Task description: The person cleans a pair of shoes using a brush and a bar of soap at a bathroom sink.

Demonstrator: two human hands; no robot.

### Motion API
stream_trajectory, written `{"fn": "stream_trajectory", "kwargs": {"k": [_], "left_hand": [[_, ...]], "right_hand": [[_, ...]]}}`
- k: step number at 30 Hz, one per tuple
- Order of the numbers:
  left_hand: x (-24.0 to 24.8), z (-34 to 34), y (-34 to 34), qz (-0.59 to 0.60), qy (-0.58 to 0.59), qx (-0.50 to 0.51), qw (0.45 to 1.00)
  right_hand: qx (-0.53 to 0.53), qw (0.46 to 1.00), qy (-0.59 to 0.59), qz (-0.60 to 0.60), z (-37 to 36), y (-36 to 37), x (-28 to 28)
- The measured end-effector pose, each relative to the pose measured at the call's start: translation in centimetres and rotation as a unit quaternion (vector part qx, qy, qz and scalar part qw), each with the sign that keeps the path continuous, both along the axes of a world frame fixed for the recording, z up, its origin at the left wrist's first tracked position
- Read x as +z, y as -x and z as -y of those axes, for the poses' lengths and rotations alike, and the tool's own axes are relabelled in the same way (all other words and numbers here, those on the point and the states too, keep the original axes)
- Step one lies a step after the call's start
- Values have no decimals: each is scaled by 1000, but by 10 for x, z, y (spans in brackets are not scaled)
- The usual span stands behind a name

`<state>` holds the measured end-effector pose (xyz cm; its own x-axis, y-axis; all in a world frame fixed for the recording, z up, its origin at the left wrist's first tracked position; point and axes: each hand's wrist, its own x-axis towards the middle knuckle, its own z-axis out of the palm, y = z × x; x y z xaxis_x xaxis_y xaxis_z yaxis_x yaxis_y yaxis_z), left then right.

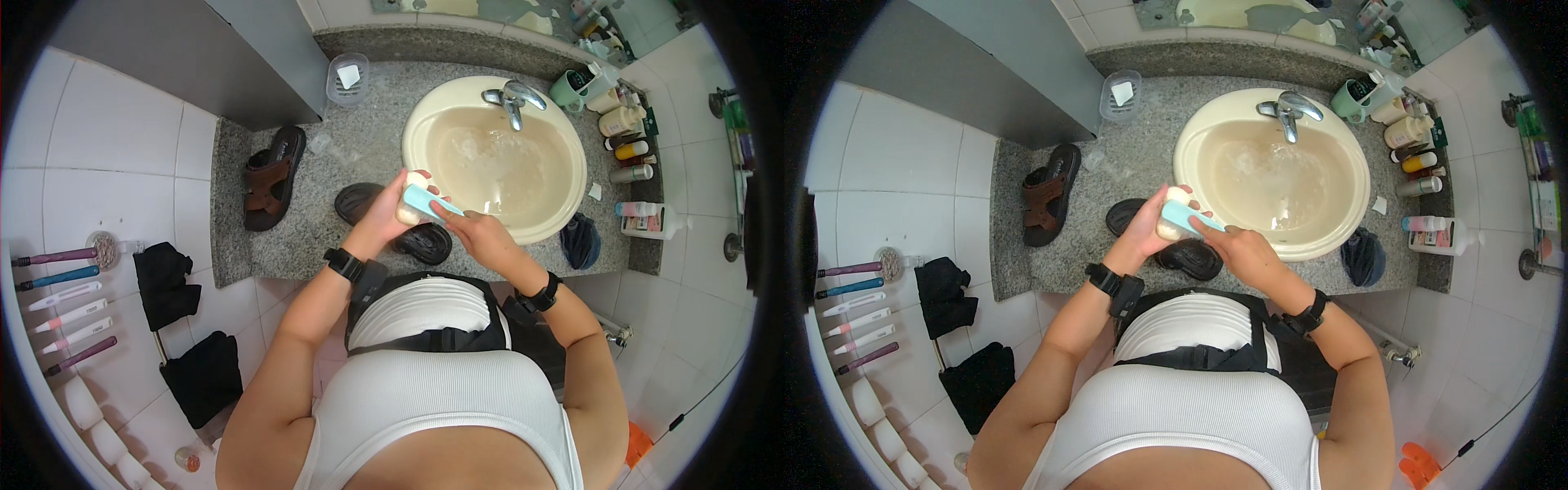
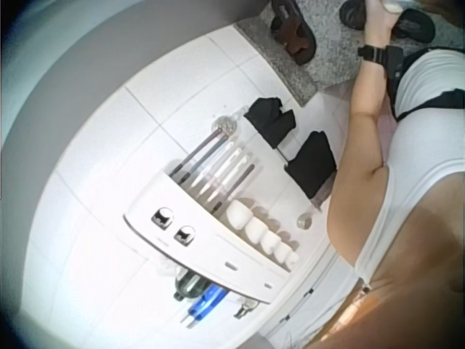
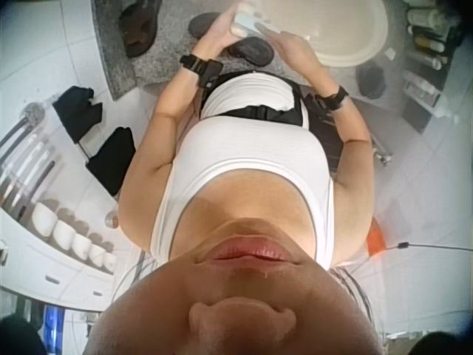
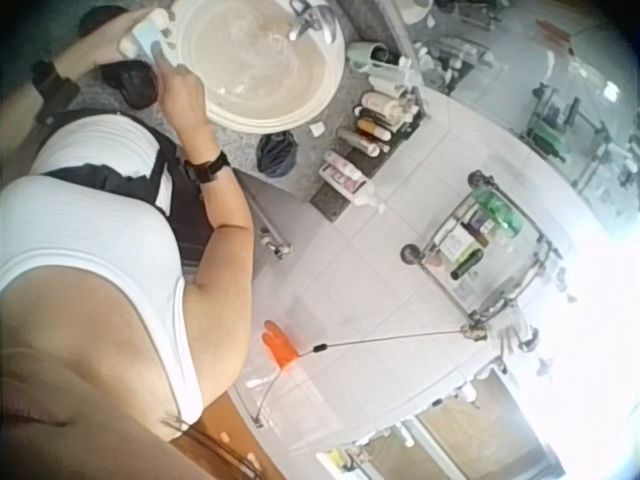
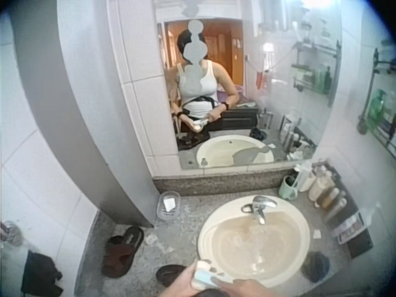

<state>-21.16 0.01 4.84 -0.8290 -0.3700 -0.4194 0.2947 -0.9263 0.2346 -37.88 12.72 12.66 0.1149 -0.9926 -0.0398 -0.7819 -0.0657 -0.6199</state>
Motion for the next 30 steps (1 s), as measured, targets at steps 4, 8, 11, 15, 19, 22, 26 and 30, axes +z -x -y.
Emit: {"fn": "stream_trajectory", "kwargs": {"k": [4, 8, 11, 15, 19, 22, 26, 30], "left_hand": [[10, -2, 6, 24, -36, -18, 999], [3, -6, 8, 21, -45, -35, 998], [4, -10, 6, 12, -23, -46, 999], [4, -1, 8, -10, -12, -21, 1000], [-4, 9, 1, 26, 18, 30, 999], [10, 8, 6, -14, -50, 53, 997], [7, 7, 5, -2, -21, 41, 999], [10, 8, 2, -28, 6, 12, 1000]], "right_hand": [[-23, 1000, -2, -19, 5, 5, -4], [-33, 999, -11, -31, 15, 17, -13], [-69, 995, -38, 64, 22, 25, -7], [-88, 977, 59, 184, 15, 31, -8], [-43, 982, -49, 175, -2, 10, 20], [3, 993, -48, 112, -8, 1, 19], [15, 999, -38, 14, -7, -4, 19], [-1, 1000, -23, -18, -6, -6, 19]]}}
